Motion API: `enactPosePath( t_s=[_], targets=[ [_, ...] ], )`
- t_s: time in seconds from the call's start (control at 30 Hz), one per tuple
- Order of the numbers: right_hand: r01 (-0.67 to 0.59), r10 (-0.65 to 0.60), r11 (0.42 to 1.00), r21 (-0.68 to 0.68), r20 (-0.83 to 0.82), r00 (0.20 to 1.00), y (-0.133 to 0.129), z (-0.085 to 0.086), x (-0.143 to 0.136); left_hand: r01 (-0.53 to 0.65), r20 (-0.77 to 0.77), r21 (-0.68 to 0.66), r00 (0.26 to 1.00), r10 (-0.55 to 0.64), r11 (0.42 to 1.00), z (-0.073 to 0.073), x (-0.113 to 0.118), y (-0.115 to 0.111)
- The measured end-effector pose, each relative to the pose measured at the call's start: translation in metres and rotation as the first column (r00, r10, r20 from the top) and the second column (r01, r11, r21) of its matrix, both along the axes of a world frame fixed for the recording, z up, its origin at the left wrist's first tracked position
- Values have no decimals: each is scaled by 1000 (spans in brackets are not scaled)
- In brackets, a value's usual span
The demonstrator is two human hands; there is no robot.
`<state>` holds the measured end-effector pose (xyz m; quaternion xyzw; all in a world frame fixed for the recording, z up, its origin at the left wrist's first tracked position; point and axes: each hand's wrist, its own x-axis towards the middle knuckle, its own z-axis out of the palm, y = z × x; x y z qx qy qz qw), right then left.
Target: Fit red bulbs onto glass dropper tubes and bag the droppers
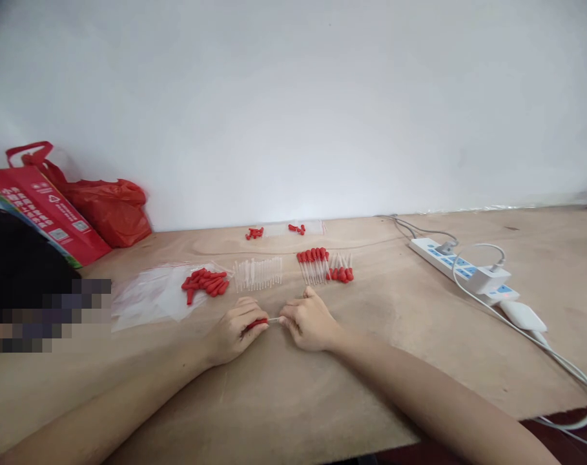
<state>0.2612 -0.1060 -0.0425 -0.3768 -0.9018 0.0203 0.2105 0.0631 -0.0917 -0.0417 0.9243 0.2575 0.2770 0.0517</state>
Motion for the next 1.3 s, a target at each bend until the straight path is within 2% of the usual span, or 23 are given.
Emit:
enactPosePath(
  t_s=[0.27, 0.37, 0.47, 0.53, 0.6, 0.67, 0.7, 0.77, 0.83, 0.87, 0.93, 1.03, 1.3],
  targets=[
    [-27, 21, 991, -130, -51, 998, 1, 5, -3, 31, -9, -58, 999, -32, 998, 3, -1, 3],
    [-17, 18, 999, -28, 14, 1000, 0, 9, -1, 19, 24, -107, 1000, -17, 994, 4, -3, 6],
    [-24, 18, 996, 81, 74, 997, 1, 13, 4, -42, 79, -152, 995, 54, 988, 3, -6, 10],
    [30, -37, 995, 97, 64, 997, 4, 15, 10, -104, 118, -162, 985, 124, 981, 2, -8, 12],
    [180, -179, 981, 73, -15, 984, 12, 16, 20, -167, 128, -171, 973, 190, 971, 1, -9, 12],
    [391, -386, 920, 6, -140, 912, 24, 17, 32, -208, 99, -194, 968, 230, 959, 0, -10, 12],
    [496, -492, 868, -35, -198, 848, 31, 18, 39, -218, 80, -210, 968, 239, 953, -1, -10, 12],
    [683, -687, 723, -106, -220, 693, 45, 20, 50, -228, 52, -243, 968, 247, 943, -1, -10, 11],
    [799, -809, 586, -133, -156, 567, 57, 22, 58, -233, 33, -271, 967, 251, 934, 0, -9, 10],
    [833, -844, 537, -137, -112, 525, 62, 23, 60, -236, 27, -280, 967, 253, 931, 1, -9, 10],
    [866, -878, 477, -149, -37, 477, 70, 23, 60, -242, 19, -285, 966, 258, 927, 2, -9, 9],
    [874, -885, 453, -175, 36, 465, 76, 19, 56, -245, -1, -284, 967, 256, 927, 4, -9, 9],
    [837, -831, 526, -150, 118, 543, 78, 8, 52, -234, -12, -271, 971, 240, 934, 5, -8, 8]
  ],
)
